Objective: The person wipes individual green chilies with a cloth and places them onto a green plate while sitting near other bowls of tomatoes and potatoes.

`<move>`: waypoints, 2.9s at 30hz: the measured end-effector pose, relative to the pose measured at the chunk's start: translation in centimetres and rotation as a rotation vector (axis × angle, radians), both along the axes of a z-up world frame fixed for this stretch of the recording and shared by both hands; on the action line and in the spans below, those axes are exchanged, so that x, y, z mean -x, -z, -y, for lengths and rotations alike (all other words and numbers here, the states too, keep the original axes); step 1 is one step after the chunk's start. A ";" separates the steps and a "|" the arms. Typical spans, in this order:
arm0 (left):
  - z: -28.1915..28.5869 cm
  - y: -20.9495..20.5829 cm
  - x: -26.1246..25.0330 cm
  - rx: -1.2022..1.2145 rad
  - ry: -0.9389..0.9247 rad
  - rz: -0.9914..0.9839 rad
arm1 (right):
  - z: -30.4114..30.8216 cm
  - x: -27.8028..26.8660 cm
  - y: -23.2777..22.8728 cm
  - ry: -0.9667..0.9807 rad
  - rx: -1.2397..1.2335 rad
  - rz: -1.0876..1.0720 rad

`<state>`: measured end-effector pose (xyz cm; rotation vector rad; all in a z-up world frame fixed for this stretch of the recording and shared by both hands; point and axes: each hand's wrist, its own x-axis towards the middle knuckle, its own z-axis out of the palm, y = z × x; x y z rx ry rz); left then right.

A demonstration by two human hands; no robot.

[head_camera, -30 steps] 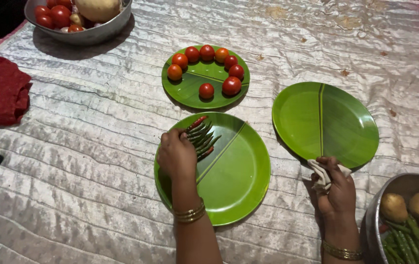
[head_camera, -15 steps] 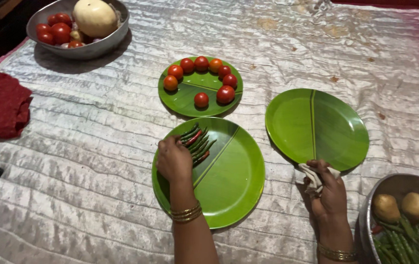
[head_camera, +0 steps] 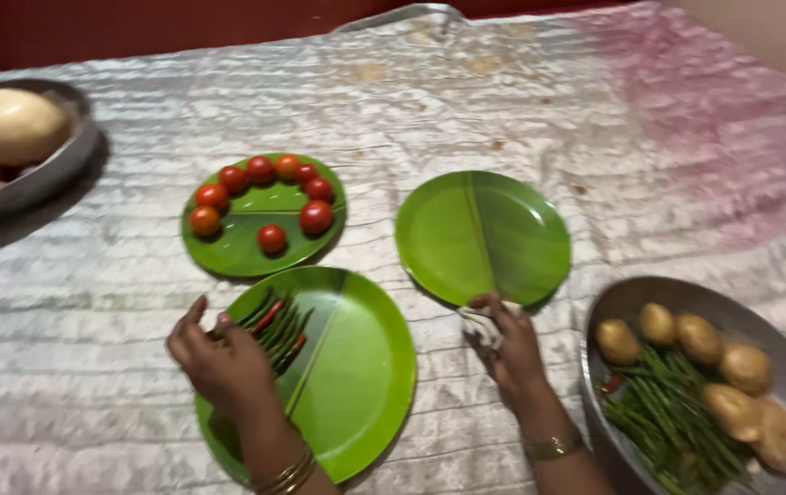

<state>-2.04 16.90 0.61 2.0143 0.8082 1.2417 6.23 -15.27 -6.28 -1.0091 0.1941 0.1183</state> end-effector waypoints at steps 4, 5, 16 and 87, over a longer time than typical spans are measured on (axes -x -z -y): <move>3.1 -2.4 0.2 0.120 0.187 0.135 | -0.2 -0.2 0.2 0.033 -0.033 0.054; 4.5 -2.8 0.0 0.221 0.241 0.177 | 0.0 -0.4 0.2 0.023 -0.040 0.045; 23.6 -1.7 0.8 -0.207 1.135 0.126 | -0.6 1.1 0.3 -0.365 -0.258 0.171; 20.2 -2.4 -7.4 0.130 1.039 -0.304 | 1.7 -0.6 -1.8 0.087 -0.398 0.303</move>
